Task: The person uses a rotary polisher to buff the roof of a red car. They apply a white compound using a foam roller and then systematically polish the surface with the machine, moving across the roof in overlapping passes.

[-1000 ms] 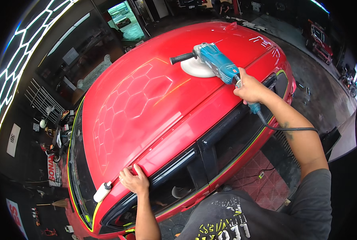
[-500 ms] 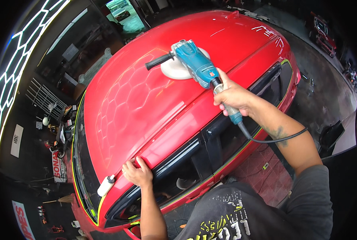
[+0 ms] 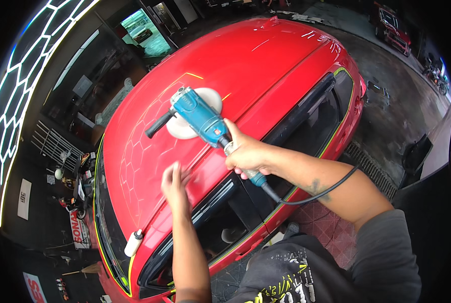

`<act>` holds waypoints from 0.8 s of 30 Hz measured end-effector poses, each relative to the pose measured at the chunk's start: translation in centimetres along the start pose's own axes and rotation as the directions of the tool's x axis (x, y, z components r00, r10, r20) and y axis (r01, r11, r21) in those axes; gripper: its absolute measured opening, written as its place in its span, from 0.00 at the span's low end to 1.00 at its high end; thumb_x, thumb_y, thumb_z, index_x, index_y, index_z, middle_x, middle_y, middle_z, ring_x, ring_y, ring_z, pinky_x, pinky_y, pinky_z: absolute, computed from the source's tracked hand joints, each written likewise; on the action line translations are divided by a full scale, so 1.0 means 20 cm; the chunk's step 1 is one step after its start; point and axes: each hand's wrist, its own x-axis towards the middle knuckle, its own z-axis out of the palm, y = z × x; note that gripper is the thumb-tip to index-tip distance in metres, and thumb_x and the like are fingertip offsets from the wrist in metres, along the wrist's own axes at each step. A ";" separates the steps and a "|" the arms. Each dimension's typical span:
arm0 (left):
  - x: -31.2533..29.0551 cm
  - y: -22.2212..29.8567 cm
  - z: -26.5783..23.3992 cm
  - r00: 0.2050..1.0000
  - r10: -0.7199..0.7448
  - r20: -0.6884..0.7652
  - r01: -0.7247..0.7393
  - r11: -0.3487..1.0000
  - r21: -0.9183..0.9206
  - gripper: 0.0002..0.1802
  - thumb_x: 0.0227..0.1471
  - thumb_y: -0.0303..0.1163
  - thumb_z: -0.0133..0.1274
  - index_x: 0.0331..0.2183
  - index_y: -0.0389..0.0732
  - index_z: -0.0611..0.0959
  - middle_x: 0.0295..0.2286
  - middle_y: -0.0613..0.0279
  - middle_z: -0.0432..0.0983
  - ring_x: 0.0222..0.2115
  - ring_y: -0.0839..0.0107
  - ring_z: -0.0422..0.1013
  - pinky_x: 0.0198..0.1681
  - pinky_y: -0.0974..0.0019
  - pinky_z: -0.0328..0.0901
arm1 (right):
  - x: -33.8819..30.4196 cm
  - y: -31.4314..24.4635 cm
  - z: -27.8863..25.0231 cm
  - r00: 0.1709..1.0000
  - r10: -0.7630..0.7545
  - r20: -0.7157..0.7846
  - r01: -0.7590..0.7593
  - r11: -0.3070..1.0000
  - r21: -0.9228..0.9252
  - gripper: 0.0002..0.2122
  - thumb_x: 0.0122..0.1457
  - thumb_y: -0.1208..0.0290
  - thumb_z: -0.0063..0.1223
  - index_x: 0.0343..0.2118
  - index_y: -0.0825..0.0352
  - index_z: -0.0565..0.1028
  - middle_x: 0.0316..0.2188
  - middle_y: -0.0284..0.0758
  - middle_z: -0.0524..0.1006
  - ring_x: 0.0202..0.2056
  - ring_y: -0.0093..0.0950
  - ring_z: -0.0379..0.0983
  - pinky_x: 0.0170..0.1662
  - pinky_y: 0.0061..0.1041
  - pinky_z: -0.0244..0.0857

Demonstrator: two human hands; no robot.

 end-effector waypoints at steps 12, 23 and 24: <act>0.37 0.11 0.15 0.830 -0.111 0.546 0.473 0.659 -0.584 0.39 0.60 0.55 0.61 0.58 0.32 0.75 0.43 0.36 0.81 0.46 0.39 0.80 0.47 0.37 0.80 | -0.05 0.09 0.35 0.984 -0.025 0.176 0.003 0.992 0.130 0.59 0.53 0.88 0.54 0.78 0.48 0.25 0.32 0.39 0.72 0.20 0.24 0.70 0.18 0.29 0.68; 0.17 0.10 -0.31 0.888 -0.096 0.449 0.383 0.694 -0.609 0.40 0.60 0.52 0.60 0.62 0.35 0.70 0.46 0.41 0.77 0.47 0.43 0.78 0.50 0.41 0.78 | -0.05 0.27 0.65 0.935 -0.058 0.350 -0.002 0.986 0.168 0.58 0.54 0.87 0.53 0.78 0.48 0.25 0.34 0.42 0.73 0.19 0.24 0.70 0.19 0.28 0.68; 0.15 0.09 -0.35 0.902 -0.099 0.421 0.362 0.705 -0.610 0.40 0.60 0.53 0.60 0.62 0.35 0.70 0.46 0.40 0.77 0.47 0.43 0.78 0.50 0.40 0.78 | -0.06 0.29 0.66 0.919 -0.062 0.388 -0.017 0.980 0.198 0.58 0.55 0.86 0.53 0.77 0.50 0.24 0.33 0.42 0.74 0.19 0.25 0.71 0.20 0.28 0.69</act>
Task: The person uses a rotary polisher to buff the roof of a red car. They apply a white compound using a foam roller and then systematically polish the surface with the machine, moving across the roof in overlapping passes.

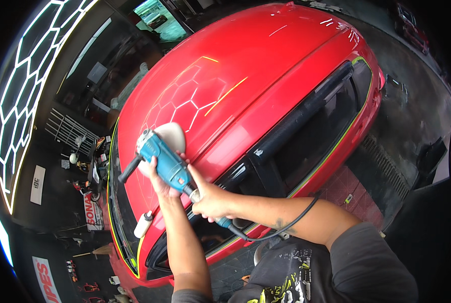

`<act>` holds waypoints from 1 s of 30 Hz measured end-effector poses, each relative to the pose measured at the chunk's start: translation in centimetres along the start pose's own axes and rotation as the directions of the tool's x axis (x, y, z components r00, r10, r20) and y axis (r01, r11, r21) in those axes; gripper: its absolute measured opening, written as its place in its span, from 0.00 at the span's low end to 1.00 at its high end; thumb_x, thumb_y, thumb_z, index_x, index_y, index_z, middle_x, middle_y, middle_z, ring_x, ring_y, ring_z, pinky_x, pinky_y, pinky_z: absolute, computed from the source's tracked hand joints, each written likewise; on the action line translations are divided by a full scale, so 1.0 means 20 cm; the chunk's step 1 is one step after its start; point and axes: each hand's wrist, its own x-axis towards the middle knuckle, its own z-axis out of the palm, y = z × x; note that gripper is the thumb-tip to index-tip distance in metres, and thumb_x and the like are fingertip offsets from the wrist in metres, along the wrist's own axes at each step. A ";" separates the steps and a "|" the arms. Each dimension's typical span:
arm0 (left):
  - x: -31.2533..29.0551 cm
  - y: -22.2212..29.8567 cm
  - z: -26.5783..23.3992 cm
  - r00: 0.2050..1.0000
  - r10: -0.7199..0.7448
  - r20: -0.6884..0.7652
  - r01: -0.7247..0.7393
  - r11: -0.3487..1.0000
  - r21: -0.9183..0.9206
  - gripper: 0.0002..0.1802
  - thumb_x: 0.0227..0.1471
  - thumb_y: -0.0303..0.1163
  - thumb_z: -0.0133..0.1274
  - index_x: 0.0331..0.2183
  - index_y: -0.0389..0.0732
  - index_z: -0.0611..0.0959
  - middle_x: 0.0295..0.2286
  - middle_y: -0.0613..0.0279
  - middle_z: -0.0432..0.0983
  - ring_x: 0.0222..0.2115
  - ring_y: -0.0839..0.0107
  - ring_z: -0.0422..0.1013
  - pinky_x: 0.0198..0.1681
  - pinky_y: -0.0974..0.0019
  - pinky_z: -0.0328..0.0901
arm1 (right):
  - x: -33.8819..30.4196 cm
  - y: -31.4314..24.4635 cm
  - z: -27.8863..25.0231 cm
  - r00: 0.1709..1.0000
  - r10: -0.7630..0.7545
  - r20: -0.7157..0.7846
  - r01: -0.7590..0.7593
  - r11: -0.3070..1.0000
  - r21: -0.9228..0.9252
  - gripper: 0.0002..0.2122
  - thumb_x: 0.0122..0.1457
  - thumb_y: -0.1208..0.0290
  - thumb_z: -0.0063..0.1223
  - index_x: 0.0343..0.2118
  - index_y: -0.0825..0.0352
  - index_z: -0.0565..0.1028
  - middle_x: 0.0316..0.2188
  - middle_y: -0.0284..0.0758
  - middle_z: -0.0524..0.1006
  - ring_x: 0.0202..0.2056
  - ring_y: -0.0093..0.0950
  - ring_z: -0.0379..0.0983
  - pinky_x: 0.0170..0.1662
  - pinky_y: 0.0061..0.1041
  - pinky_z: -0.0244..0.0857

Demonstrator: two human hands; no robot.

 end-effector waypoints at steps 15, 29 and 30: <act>0.42 -0.56 0.53 0.908 -0.303 0.289 0.312 0.950 0.015 0.42 0.60 0.55 0.60 0.60 0.29 0.71 0.50 0.39 0.76 0.51 0.43 0.77 0.58 0.38 0.73 | -0.44 0.10 -0.35 0.904 -0.295 -0.308 0.361 0.914 0.186 0.53 0.62 0.81 0.57 0.79 0.43 0.30 0.30 0.34 0.73 0.18 0.21 0.70 0.20 0.25 0.69; 0.69 -0.62 0.81 0.903 -0.390 0.179 0.362 0.917 0.167 0.36 0.58 0.51 0.63 0.55 0.33 0.75 0.42 0.40 0.79 0.44 0.45 0.78 0.51 0.44 0.77 | -0.41 -0.03 -0.58 0.876 -0.347 -0.335 0.459 0.812 0.360 0.52 0.63 0.82 0.55 0.78 0.52 0.29 0.31 0.35 0.74 0.19 0.21 0.70 0.20 0.26 0.67; 0.67 -0.60 0.79 0.904 -0.387 0.183 0.361 0.919 0.158 0.36 0.58 0.51 0.63 0.55 0.33 0.75 0.42 0.40 0.79 0.44 0.45 0.79 0.51 0.44 0.77 | -0.41 -0.02 -0.57 0.881 -0.344 -0.326 0.453 0.813 0.365 0.52 0.63 0.83 0.54 0.79 0.51 0.29 0.31 0.35 0.74 0.18 0.21 0.70 0.20 0.26 0.66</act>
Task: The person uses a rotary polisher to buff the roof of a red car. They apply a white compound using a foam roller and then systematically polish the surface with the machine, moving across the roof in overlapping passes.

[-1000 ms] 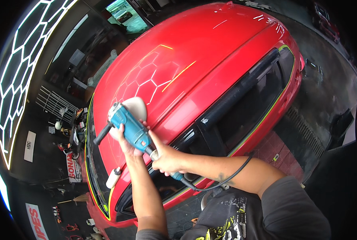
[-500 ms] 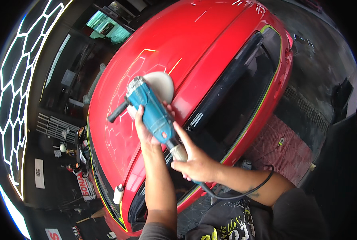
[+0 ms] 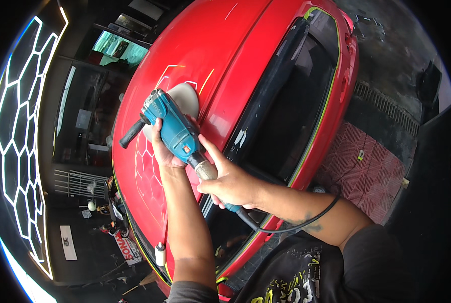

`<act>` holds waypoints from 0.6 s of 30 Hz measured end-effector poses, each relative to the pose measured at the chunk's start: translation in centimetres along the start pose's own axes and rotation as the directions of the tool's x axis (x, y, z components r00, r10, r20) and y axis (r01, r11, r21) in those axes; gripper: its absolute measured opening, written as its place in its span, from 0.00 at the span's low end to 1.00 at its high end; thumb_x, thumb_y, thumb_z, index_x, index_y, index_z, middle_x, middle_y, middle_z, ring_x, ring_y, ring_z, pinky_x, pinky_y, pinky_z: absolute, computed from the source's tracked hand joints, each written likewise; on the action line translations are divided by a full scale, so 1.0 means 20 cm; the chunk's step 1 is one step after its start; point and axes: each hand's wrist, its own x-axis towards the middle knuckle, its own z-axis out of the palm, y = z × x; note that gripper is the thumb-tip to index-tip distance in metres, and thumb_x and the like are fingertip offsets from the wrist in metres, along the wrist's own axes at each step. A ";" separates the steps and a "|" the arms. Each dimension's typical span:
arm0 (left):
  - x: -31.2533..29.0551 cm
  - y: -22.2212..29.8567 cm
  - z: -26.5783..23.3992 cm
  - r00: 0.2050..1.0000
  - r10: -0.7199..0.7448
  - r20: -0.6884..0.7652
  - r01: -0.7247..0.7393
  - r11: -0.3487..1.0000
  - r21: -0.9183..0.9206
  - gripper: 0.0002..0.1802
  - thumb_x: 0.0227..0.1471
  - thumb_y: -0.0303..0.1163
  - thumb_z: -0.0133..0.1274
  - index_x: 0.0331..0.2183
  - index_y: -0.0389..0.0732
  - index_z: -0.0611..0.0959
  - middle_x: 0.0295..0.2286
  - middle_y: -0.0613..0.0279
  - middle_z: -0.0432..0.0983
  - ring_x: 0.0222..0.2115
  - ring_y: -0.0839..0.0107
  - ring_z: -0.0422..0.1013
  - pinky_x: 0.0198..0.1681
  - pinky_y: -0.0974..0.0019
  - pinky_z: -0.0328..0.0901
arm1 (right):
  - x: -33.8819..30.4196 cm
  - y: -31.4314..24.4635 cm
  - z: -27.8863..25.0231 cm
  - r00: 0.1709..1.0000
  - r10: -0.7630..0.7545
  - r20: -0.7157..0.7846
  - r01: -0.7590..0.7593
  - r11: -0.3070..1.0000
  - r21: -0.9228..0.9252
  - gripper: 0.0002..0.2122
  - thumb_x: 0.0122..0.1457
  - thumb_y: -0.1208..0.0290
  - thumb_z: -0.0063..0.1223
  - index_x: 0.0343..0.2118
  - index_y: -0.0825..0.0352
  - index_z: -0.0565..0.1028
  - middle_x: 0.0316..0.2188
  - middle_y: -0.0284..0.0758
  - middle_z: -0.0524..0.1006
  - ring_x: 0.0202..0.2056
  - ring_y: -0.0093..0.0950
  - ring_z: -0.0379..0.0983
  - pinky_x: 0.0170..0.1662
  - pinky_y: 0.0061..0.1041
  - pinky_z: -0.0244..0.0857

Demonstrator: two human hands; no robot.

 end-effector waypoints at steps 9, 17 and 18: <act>-0.16 0.02 -0.08 0.999 0.051 0.006 -0.051 0.998 -0.031 0.36 0.57 0.51 0.64 0.55 0.33 0.76 0.43 0.41 0.80 0.46 0.45 0.78 0.54 0.43 0.75 | -0.01 0.08 0.05 0.998 0.046 0.053 -0.046 0.999 -0.002 0.52 0.62 0.83 0.54 0.79 0.49 0.29 0.32 0.37 0.74 0.19 0.21 0.71 0.20 0.27 0.67; -0.19 0.01 -0.16 0.999 0.044 -0.008 -0.044 0.993 -0.110 0.37 0.57 0.51 0.64 0.56 0.33 0.76 0.45 0.40 0.79 0.48 0.45 0.77 0.56 0.42 0.74 | 0.01 0.10 0.04 0.993 0.077 0.088 -0.080 0.996 0.031 0.53 0.59 0.83 0.54 0.79 0.51 0.29 0.30 0.36 0.74 0.18 0.22 0.70 0.18 0.26 0.67; -0.19 0.01 -0.17 0.999 0.044 -0.008 -0.045 0.992 -0.118 0.37 0.57 0.51 0.64 0.56 0.33 0.76 0.45 0.40 0.79 0.48 0.45 0.77 0.56 0.42 0.74 | 0.01 0.10 0.03 0.993 0.080 0.092 -0.083 0.996 0.029 0.53 0.59 0.83 0.54 0.79 0.51 0.29 0.30 0.36 0.74 0.18 0.22 0.70 0.18 0.26 0.67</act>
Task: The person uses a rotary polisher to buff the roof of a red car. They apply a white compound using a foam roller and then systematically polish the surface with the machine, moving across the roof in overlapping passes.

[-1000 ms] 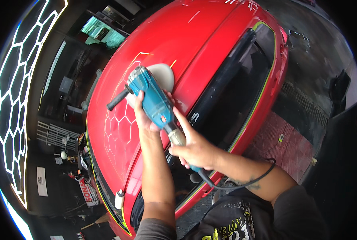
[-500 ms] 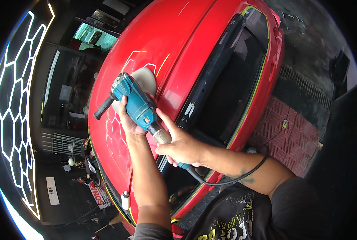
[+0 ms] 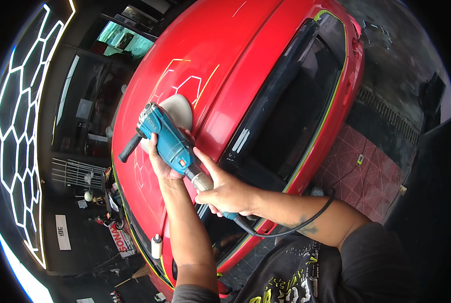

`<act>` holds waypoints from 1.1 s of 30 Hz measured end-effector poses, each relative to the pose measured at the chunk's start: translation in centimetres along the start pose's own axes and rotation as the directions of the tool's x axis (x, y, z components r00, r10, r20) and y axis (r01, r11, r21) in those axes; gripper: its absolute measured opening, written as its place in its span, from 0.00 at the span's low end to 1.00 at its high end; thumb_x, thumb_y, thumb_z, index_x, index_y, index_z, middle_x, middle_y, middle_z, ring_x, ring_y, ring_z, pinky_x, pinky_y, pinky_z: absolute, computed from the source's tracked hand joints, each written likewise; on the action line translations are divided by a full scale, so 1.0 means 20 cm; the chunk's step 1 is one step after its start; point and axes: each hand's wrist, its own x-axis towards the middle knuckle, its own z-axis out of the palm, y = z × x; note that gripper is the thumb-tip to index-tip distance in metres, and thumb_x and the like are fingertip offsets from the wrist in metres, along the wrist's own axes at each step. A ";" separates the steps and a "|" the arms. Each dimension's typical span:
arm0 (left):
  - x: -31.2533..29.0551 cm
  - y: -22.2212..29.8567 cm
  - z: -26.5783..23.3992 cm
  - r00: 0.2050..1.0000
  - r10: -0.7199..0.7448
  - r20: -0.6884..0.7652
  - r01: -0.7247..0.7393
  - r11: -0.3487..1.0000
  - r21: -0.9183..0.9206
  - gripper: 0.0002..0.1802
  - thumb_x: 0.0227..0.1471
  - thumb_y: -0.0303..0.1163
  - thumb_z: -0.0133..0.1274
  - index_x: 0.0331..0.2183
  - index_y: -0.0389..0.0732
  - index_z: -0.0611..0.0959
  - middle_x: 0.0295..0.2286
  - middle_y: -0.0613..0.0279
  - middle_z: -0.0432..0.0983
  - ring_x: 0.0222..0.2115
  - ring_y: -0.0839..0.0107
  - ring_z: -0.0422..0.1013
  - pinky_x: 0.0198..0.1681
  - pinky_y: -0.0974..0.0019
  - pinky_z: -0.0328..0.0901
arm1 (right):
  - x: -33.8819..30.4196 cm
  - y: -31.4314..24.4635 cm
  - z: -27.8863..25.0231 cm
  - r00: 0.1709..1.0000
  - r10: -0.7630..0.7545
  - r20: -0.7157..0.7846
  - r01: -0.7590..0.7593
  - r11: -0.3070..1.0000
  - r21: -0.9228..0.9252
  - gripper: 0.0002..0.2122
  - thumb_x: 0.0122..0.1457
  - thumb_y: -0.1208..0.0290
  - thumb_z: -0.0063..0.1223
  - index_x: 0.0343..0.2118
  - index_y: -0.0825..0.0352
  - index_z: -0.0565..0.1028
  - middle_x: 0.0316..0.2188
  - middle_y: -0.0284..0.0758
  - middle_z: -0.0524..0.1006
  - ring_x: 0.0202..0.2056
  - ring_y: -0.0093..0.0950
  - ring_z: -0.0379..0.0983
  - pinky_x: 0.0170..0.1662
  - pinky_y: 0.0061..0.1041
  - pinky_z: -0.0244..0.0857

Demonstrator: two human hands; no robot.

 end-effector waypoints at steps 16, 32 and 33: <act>-0.61 0.03 -0.30 0.967 0.243 -0.079 -0.233 0.966 0.111 0.46 0.59 0.60 0.57 0.61 0.30 0.70 0.51 0.43 0.74 0.51 0.49 0.75 0.58 0.46 0.72 | -0.07 0.41 0.20 0.991 0.051 0.124 -0.021 0.972 -0.233 0.52 0.59 0.83 0.50 0.79 0.48 0.30 0.34 0.40 0.74 0.24 0.24 0.72 0.27 0.28 0.70; 0.51 -0.31 0.20 0.979 -0.145 0.147 0.122 0.981 0.151 0.43 0.56 0.55 0.63 0.59 0.31 0.71 0.48 0.41 0.77 0.49 0.45 0.77 0.55 0.40 0.75 | -0.09 -0.13 -0.25 0.959 -0.216 -0.182 0.202 0.975 -0.096 0.57 0.58 0.86 0.55 0.78 0.38 0.30 0.40 0.38 0.70 0.20 0.22 0.71 0.21 0.26 0.70; 0.60 -0.33 0.22 0.976 -0.156 0.153 0.136 0.982 0.134 0.44 0.56 0.56 0.64 0.59 0.31 0.70 0.47 0.42 0.76 0.49 0.44 0.77 0.54 0.40 0.76 | -0.07 -0.19 -0.29 0.951 -0.231 -0.207 0.207 0.969 -0.132 0.56 0.58 0.86 0.54 0.78 0.40 0.30 0.39 0.38 0.71 0.19 0.22 0.71 0.20 0.26 0.70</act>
